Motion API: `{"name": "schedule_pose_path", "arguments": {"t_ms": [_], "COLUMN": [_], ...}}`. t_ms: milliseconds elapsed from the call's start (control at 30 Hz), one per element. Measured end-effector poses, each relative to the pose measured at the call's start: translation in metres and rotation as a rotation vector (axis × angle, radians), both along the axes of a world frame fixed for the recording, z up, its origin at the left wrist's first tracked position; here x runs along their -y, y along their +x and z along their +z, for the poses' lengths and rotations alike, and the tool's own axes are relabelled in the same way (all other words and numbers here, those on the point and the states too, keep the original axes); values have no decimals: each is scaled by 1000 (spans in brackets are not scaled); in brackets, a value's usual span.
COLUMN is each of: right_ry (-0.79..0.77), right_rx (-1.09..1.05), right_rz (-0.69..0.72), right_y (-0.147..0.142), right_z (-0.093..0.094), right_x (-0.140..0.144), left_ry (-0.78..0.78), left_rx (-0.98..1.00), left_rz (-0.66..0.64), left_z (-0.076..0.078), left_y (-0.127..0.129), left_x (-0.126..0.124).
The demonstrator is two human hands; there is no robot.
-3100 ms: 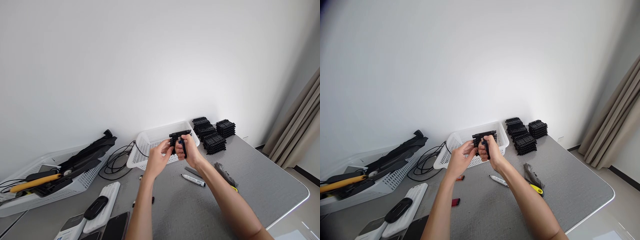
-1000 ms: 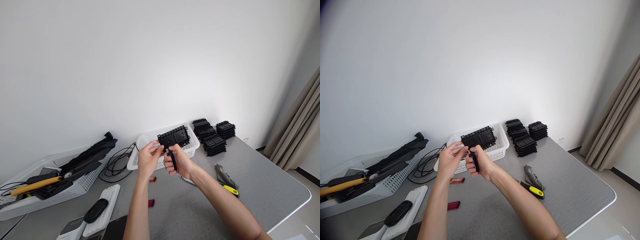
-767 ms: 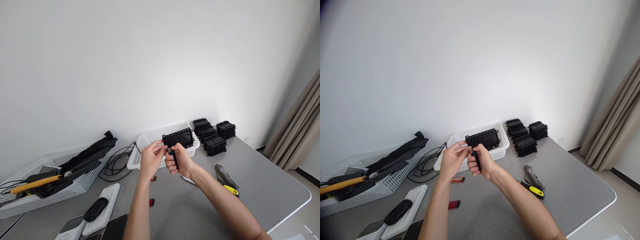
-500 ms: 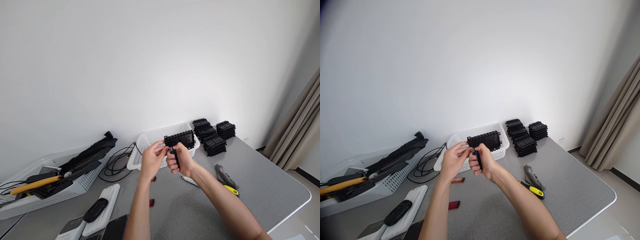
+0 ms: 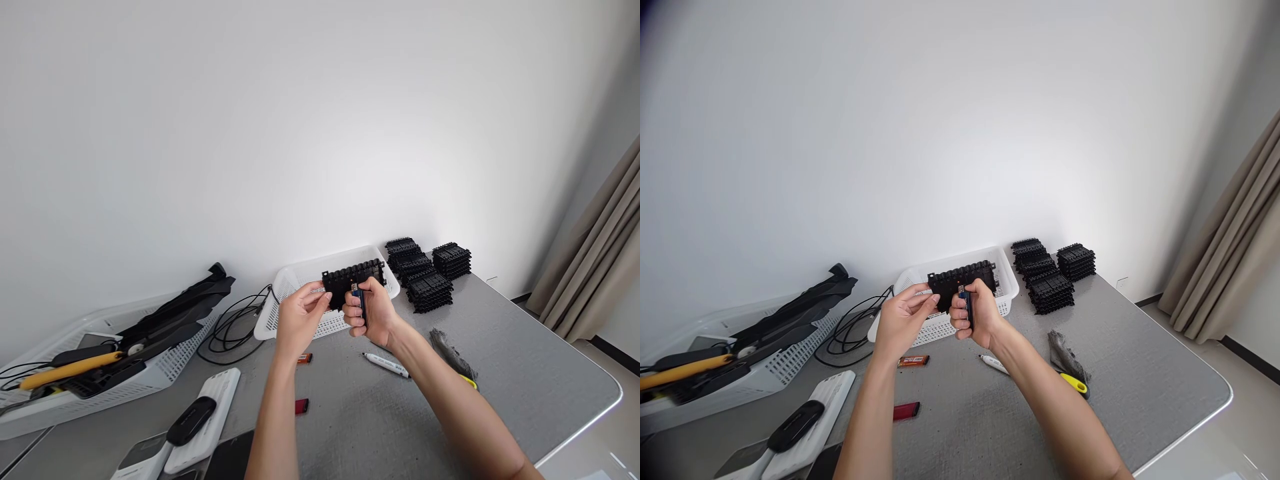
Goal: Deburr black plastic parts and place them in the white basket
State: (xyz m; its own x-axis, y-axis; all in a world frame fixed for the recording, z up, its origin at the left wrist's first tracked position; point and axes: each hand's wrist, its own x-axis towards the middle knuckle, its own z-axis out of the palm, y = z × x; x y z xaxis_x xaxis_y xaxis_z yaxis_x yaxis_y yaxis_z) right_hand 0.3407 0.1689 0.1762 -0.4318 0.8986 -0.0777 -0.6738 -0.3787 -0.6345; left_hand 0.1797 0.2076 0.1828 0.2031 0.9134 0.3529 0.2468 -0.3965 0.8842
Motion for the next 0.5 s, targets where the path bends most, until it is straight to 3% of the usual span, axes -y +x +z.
{"name": "schedule_pose_path", "arguments": {"t_ms": [500], "right_ry": [-6], "right_rx": [-71], "right_rz": [-144], "right_y": [33], "right_z": [8], "right_x": [-3], "left_ry": [-9], "left_rx": [-8], "left_rz": [78], "left_z": [-3], "left_y": [-12], "left_x": [-7]}}
